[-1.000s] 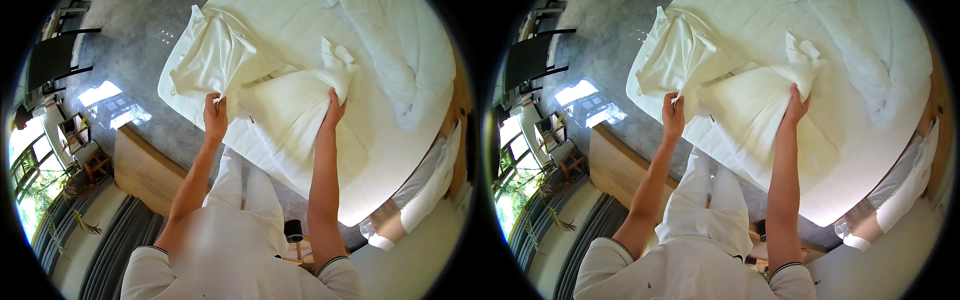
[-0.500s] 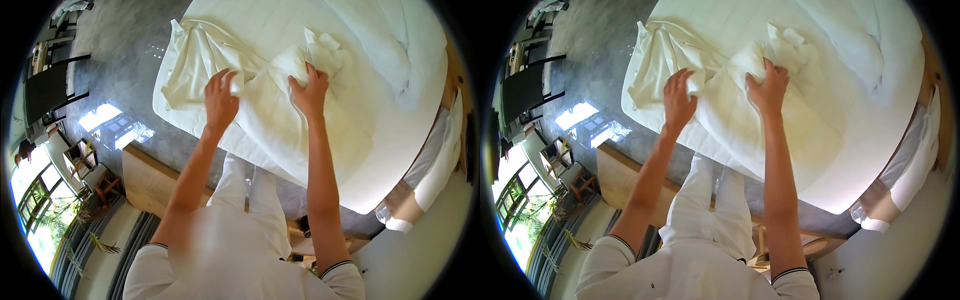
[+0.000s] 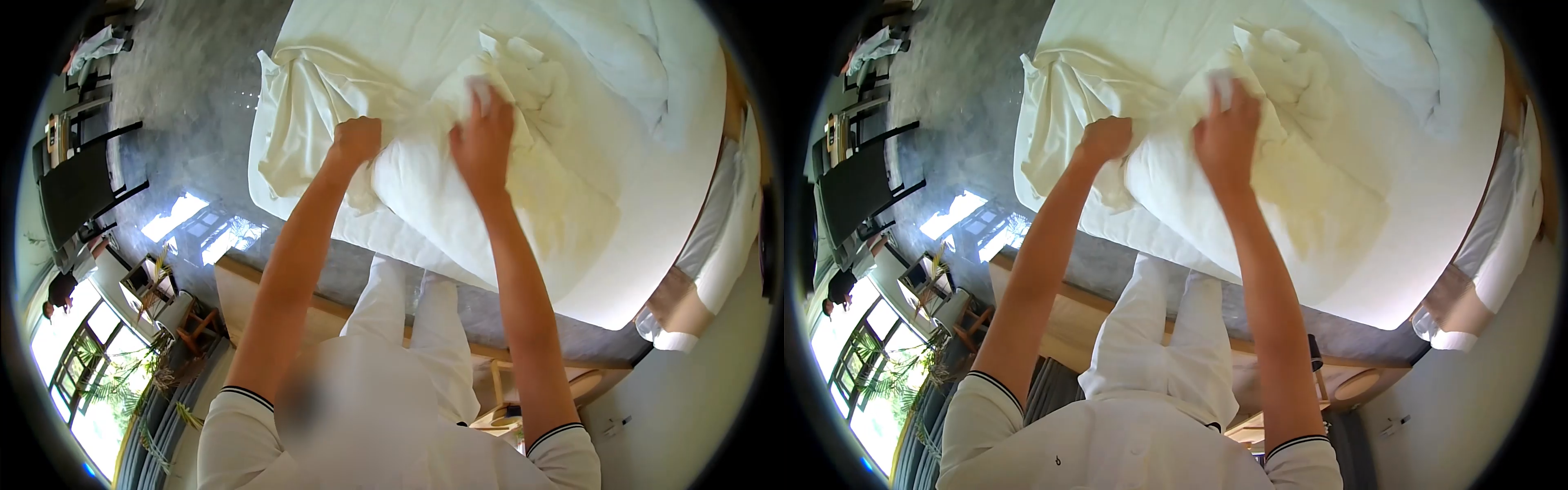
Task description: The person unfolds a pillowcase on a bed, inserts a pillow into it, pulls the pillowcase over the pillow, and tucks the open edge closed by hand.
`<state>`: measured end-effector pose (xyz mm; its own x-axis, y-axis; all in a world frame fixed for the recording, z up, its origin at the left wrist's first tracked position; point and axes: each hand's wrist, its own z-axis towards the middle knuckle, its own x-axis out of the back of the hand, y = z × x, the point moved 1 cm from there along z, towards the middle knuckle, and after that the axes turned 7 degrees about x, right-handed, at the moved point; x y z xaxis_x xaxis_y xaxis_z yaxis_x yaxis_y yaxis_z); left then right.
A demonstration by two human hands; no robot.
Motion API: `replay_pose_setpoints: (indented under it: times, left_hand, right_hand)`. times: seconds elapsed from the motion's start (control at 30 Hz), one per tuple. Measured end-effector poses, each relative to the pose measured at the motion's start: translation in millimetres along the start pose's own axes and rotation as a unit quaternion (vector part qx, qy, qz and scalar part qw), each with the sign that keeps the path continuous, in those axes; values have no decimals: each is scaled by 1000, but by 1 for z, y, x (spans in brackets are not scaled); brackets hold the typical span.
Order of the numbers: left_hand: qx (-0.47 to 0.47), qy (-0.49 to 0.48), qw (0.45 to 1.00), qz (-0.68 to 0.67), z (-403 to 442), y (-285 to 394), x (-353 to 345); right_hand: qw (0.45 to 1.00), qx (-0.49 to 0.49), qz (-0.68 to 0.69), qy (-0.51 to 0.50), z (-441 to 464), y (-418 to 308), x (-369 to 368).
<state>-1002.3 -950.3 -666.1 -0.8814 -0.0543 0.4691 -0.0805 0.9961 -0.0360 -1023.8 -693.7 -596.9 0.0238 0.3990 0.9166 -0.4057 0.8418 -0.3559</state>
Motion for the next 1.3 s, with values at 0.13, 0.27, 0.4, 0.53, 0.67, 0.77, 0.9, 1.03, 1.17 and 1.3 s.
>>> replay_pose_setpoints:
  times: [0.13, 0.27, 0.4, 0.53, 0.67, 0.77, 0.9, 1.03, 1.17, 1.3]
  left_hand:
    - [-102, 240, 960, -96, -11, 20, -8]
    - [-80, 238, 965, -76, 6, 21, -10]
    - [-83, 238, 968, 2, 19, 17, -20]
    - [-133, 272, 948, 97, 13, -8, -30]
    - [-124, 198, 925, -299, -9, -19, -12]
    - [-120, 96, 843, -516, -36, -10, 31]
    - [-159, 65, 779, -603, -40, 4, 37]
    - [-146, 99, 755, -631, -34, 16, 42]
    - [-127, 169, 779, -590, -19, -3, 55]
    - [-113, 350, 811, -455, -43, -23, 31]
  right_hand:
    - [955, 117, 104, -254, -72, -82, -12]
    - [959, 182, -43, -213, -93, -106, -24]
    - [960, 210, -49, -179, -100, -93, -71]
    - [965, 194, 66, -165, -97, -74, -82]
    - [982, 92, 163, -38, -85, -97, -76]
    - [977, 55, 197, 62, -61, -127, -64]
    - [972, -4, 229, 55, -45, -146, -75]
    - [975, 28, 213, 53, -78, -155, -116]
    - [960, -101, 248, -79, -73, -145, -111]
    - [953, -105, 284, -11, -52, -115, -90]
